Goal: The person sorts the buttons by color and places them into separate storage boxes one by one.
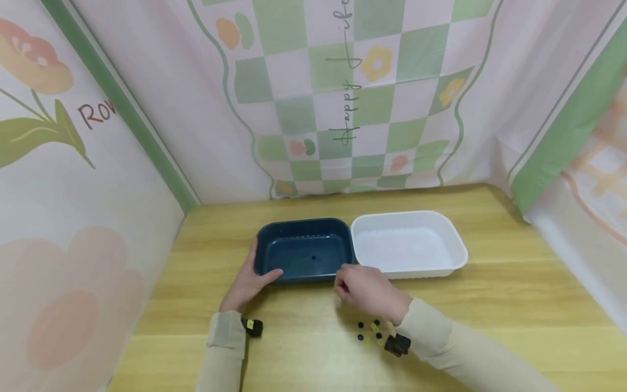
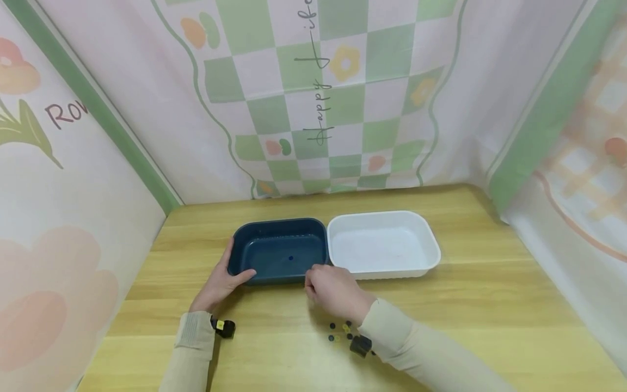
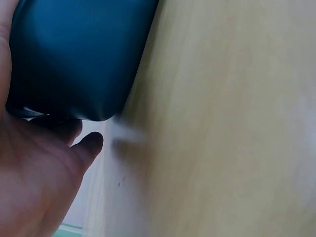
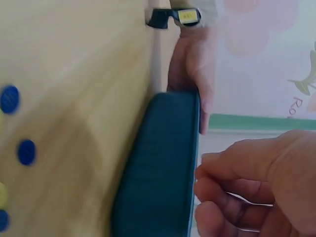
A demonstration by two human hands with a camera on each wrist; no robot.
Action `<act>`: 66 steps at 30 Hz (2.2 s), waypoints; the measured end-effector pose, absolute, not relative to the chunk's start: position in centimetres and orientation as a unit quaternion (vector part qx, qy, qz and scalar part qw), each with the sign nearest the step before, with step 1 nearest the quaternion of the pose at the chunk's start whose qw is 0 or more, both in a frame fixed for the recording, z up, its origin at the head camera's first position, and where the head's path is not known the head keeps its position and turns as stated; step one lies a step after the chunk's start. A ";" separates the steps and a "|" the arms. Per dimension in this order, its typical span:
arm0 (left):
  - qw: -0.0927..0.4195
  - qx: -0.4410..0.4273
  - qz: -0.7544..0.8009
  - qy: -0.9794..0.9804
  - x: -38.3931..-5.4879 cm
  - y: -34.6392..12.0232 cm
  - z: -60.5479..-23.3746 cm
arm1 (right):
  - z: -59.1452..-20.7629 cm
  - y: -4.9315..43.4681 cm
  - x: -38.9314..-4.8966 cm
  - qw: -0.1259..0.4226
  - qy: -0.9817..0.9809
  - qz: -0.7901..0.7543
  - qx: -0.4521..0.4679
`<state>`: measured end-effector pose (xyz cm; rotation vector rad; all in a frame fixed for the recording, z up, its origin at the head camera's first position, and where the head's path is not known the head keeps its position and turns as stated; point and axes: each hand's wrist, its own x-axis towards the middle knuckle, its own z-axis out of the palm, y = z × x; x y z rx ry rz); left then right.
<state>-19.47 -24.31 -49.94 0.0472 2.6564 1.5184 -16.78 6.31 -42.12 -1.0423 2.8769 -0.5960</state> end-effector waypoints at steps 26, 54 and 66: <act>0.045 0.014 0.493 0.869 -19.4 -24.3 -50.1 | -46.3 8.6 -14.1 0.031 0.918 -0.141 -0.370; 0.039 0.014 0.494 0.869 -19.4 -24.5 -50.1 | -46.0 8.4 -12.4 -0.025 0.932 0.001 -0.362; 0.041 0.020 0.495 0.868 -19.5 -24.5 -50.0 | -46.1 8.2 -12.3 -0.016 0.936 0.047 -0.349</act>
